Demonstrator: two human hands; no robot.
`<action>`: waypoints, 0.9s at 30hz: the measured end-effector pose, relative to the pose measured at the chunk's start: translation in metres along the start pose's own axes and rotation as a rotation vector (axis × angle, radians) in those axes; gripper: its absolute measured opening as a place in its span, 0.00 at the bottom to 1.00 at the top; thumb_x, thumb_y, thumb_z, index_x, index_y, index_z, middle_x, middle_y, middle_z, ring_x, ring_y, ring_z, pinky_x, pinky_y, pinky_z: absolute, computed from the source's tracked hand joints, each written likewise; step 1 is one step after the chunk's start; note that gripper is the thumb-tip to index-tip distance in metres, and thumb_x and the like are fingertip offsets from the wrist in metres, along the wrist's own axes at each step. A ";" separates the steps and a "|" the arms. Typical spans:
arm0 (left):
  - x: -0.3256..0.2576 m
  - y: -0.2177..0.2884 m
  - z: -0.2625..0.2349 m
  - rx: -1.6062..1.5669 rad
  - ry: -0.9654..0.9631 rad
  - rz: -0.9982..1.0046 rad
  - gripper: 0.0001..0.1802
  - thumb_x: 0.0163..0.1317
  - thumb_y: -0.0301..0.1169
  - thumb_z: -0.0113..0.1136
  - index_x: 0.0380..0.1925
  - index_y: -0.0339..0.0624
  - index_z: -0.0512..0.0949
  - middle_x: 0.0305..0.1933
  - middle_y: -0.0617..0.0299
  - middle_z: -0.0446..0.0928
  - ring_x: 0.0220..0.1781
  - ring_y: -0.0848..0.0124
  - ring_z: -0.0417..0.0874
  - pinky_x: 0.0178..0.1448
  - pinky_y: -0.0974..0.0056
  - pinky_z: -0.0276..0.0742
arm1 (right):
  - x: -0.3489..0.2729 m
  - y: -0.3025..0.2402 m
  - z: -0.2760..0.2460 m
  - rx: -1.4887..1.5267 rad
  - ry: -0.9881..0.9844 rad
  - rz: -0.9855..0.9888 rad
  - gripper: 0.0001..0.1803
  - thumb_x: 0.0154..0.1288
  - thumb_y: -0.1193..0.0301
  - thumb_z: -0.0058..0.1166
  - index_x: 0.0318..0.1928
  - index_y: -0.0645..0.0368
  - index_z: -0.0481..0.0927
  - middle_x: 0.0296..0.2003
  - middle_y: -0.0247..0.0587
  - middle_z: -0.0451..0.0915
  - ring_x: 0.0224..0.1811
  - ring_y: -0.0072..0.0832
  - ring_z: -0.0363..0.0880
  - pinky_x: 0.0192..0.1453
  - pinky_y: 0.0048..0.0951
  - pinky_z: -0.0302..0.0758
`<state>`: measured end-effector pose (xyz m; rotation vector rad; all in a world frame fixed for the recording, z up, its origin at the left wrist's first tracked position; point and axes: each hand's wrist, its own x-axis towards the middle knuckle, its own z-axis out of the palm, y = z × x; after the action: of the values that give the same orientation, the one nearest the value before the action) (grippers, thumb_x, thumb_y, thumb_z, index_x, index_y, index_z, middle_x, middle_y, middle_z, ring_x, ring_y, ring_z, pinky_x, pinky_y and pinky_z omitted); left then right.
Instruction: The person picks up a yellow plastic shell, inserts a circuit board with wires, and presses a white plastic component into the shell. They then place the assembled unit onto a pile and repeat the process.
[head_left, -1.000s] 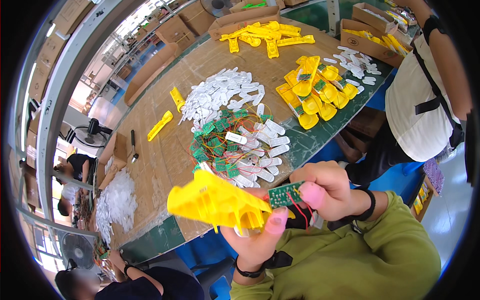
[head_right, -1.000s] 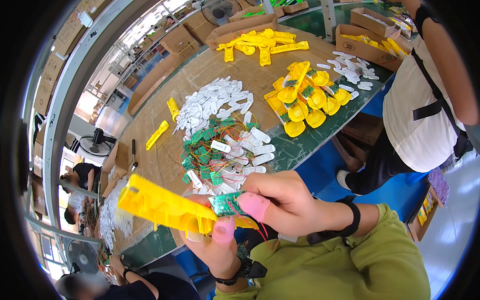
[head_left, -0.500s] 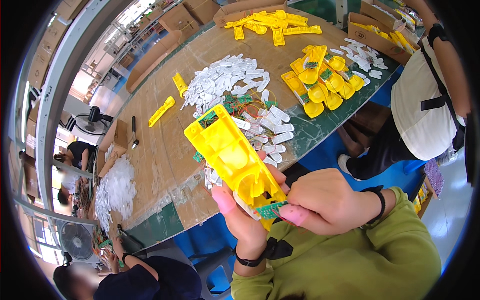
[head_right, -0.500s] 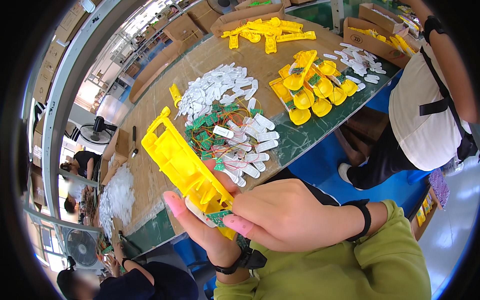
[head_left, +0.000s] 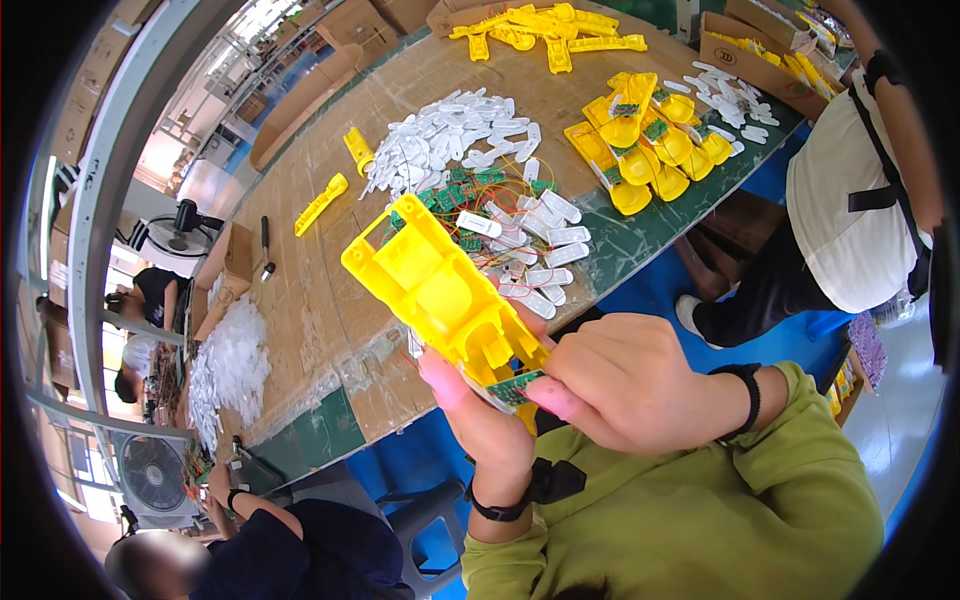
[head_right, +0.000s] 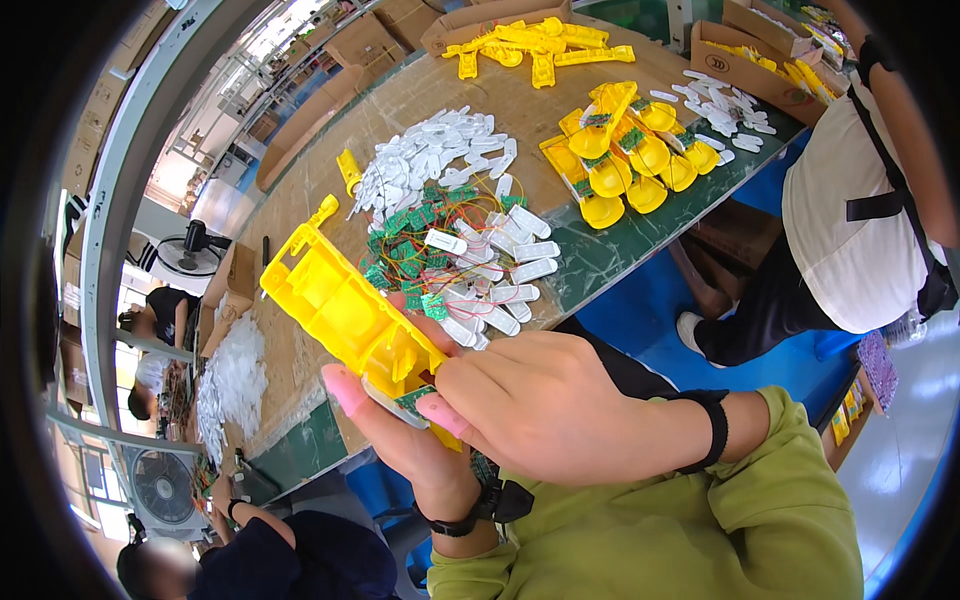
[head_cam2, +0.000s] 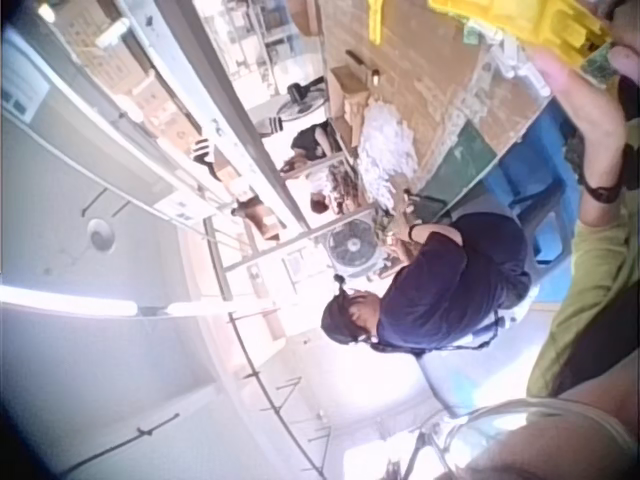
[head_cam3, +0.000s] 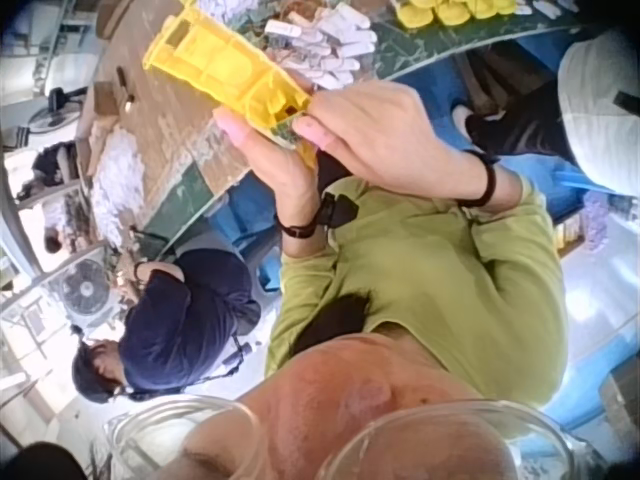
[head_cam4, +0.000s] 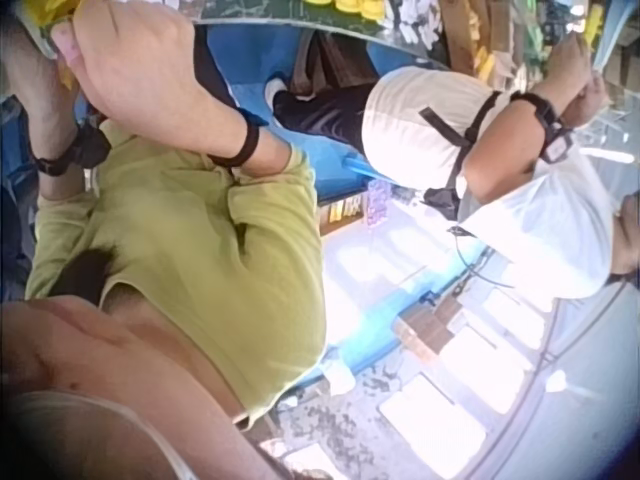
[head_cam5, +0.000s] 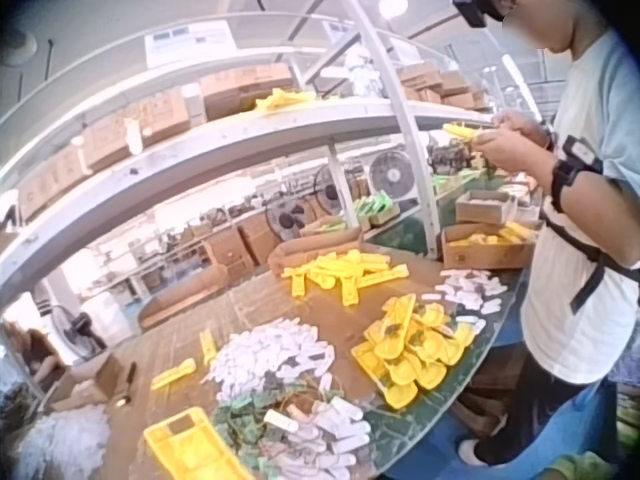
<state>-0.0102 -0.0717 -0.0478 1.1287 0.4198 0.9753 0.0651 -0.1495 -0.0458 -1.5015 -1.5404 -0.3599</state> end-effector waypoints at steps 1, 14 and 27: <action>0.000 0.000 -0.003 -0.002 -0.061 -0.001 0.33 0.62 0.54 0.26 0.48 0.34 0.64 0.30 0.59 0.71 0.28 0.73 0.70 0.32 0.71 0.65 | 0.000 0.000 0.000 0.001 0.000 0.002 0.12 0.53 0.68 0.51 0.20 0.56 0.64 0.13 0.35 0.64 0.13 0.28 0.67 0.16 0.27 0.64; 0.006 0.003 -0.012 -0.091 -0.166 0.038 0.30 0.63 0.50 0.28 0.54 0.39 0.60 0.42 0.56 0.70 0.37 0.70 0.71 0.41 0.68 0.67 | 0.010 0.007 -0.002 0.212 -0.256 0.045 0.11 0.59 0.68 0.45 0.24 0.61 0.65 0.14 0.41 0.68 0.15 0.38 0.71 0.17 0.35 0.66; -0.003 0.011 0.005 -0.092 0.016 -0.010 0.29 0.63 0.51 0.24 0.43 0.37 0.66 0.40 0.56 0.69 0.35 0.72 0.68 0.40 0.70 0.64 | 0.022 0.036 -0.010 0.579 -0.588 0.227 0.21 0.56 0.52 0.48 0.30 0.59 0.72 0.18 0.40 0.71 0.22 0.34 0.73 0.26 0.31 0.67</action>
<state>-0.0131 -0.0758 -0.0364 1.0357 0.3893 0.9861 0.1055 -0.1357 -0.0371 -1.3390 -1.6854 0.6678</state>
